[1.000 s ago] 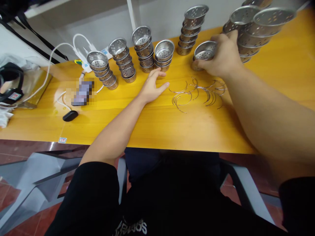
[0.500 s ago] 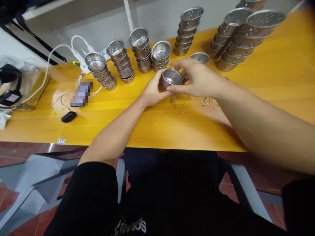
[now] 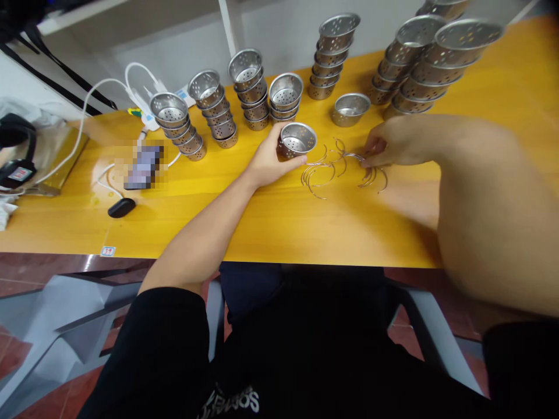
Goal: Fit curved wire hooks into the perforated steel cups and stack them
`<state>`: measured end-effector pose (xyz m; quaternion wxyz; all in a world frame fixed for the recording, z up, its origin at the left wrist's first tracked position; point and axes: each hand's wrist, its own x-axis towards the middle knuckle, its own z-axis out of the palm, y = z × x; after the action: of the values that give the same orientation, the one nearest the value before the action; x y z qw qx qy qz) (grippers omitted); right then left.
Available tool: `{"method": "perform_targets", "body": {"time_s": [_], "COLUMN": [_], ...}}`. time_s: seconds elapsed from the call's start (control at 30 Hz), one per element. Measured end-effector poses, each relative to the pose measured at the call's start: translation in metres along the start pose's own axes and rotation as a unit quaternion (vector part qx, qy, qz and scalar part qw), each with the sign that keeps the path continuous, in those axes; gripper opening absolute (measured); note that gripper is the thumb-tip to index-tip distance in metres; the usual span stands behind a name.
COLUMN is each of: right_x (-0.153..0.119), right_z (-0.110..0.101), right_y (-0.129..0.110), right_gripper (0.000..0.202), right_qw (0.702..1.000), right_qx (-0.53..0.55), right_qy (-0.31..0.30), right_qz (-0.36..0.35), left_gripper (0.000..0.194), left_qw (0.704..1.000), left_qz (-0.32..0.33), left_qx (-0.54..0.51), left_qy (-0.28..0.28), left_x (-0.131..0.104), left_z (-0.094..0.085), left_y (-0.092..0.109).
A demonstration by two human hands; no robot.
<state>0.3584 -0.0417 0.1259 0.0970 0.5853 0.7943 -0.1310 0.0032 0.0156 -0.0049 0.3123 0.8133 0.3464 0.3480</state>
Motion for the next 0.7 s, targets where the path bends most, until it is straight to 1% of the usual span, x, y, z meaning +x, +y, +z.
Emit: {"method": "perform_targets", "body": {"time_s": [0.03, 0.1, 0.2, 0.3, 0.37, 0.43, 0.57, 0.7], "right_x": [-0.001, -0.003, -0.003, -0.002, -0.001, 0.000, 0.002, 0.004], "right_z": [-0.004, -0.010, -0.011, -0.007, -0.006, -0.004, -0.001, 0.003], "right_y": [-0.010, -0.027, -0.041, -0.047, -0.049, -0.047, -0.037, -0.029], "right_gripper": [0.036, 0.029, 0.026, 0.026, 0.024, 0.022, 0.018, 0.012], "right_qw": [0.999, 0.998, 0.998, 0.998, 0.999, 1.000, 0.999, 0.995], "right_qx": [-0.018, -0.031, -0.034, -0.039, -0.036, -0.029, -0.004, 0.037], "right_qy": [-0.023, -0.045, -0.027, -0.017, -0.013, -0.009, 0.018, 0.052], "right_qz": [0.023, 0.039, 0.035, 0.040, 0.027, 0.007, -0.034, -0.076], "left_gripper": [0.102, 0.102, 0.099, 0.099, 0.100, 0.102, 0.106, 0.103], "left_qw": [1.000, 1.000, 1.000, 1.000, 1.000, 1.000, 0.999, 0.997], "left_qz": [0.002, 0.000, -0.012, -0.020, -0.017, -0.006, 0.033, 0.059], "left_qx": [-0.001, -0.005, -0.011, -0.016, -0.020, -0.025, -0.031, -0.042], "left_qy": [-0.001, -0.002, -0.006, -0.011, -0.008, -0.002, 0.005, 0.022], "left_x": [0.000, -0.001, -0.001, -0.001, -0.001, -0.001, 0.003, 0.008], "left_z": [0.000, -0.001, -0.003, -0.004, -0.004, -0.003, 0.000, 0.001], "left_y": [-0.001, -0.001, 0.003, 0.009, 0.009, 0.005, -0.011, -0.026]}}
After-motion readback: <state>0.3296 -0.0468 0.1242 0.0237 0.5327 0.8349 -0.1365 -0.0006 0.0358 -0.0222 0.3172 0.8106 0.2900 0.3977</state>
